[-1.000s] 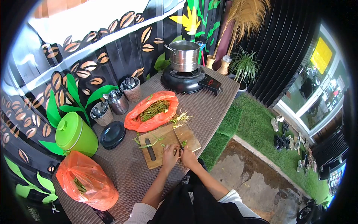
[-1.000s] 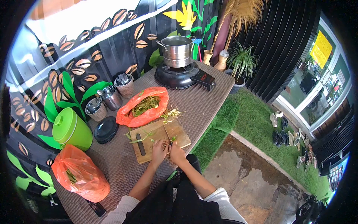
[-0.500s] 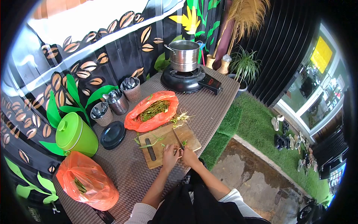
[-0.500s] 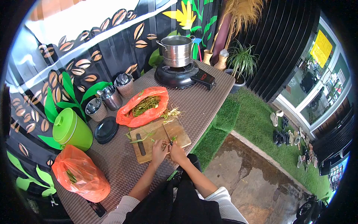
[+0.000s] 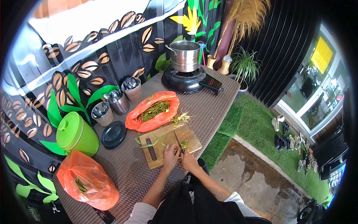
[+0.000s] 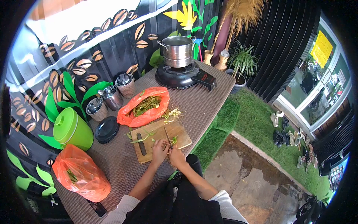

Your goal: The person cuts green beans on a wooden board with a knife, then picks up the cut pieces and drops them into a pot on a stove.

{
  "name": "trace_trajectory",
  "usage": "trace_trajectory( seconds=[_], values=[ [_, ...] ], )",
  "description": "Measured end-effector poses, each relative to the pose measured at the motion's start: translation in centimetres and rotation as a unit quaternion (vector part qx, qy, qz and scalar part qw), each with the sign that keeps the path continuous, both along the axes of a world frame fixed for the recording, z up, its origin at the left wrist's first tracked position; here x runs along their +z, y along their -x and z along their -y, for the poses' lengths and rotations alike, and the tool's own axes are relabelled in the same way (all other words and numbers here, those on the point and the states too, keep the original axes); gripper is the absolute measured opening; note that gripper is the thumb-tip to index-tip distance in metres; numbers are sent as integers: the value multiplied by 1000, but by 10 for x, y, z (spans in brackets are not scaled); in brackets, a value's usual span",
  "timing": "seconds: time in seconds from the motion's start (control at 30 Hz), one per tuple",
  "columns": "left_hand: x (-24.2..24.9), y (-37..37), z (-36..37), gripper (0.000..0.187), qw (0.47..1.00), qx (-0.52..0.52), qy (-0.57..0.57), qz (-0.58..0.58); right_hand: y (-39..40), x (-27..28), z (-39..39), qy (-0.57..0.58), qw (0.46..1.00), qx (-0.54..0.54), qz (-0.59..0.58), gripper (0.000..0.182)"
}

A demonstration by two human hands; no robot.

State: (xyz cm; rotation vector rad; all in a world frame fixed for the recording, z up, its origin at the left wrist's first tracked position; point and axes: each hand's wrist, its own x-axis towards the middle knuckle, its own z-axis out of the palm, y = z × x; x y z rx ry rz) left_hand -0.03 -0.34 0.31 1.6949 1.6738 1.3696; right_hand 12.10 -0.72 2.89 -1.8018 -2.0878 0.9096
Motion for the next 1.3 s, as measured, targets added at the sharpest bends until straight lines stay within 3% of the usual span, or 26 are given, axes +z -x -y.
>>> trace_trajectory(
  seconds=[0.23,0.4,0.6,0.67,0.77,0.87,1.07,1.3],
  values=[
    [0,2,0,15,999,-27,-19,11,-1,3,-12,0,998,-58,14,36],
    [-3,4,-4,26,995,-59,-63,-40,-16,-6,-19,-26,999,-12,-31,36],
    [-17,4,-8,33,1000,-13,-1,21,-15,9,-8,-18,1000,-11,-14,36],
    [-30,6,-11,36,999,-4,-25,-42,-14,13,-7,-8,1000,-12,4,37],
    [-14,2,-7,44,1000,-18,-4,26,-15,11,-7,-4,1000,-8,12,38],
    [-2,0,-4,48,1000,-20,-7,-9,-14,5,-3,-12,1000,-13,16,38],
    [4,-2,-2,43,995,-8,-19,-101,-3,9,-8,12,998,-51,29,38],
    [-1,-1,-2,37,994,-5,-24,-107,-22,1,-15,-18,1000,20,-13,38]
  ],
)
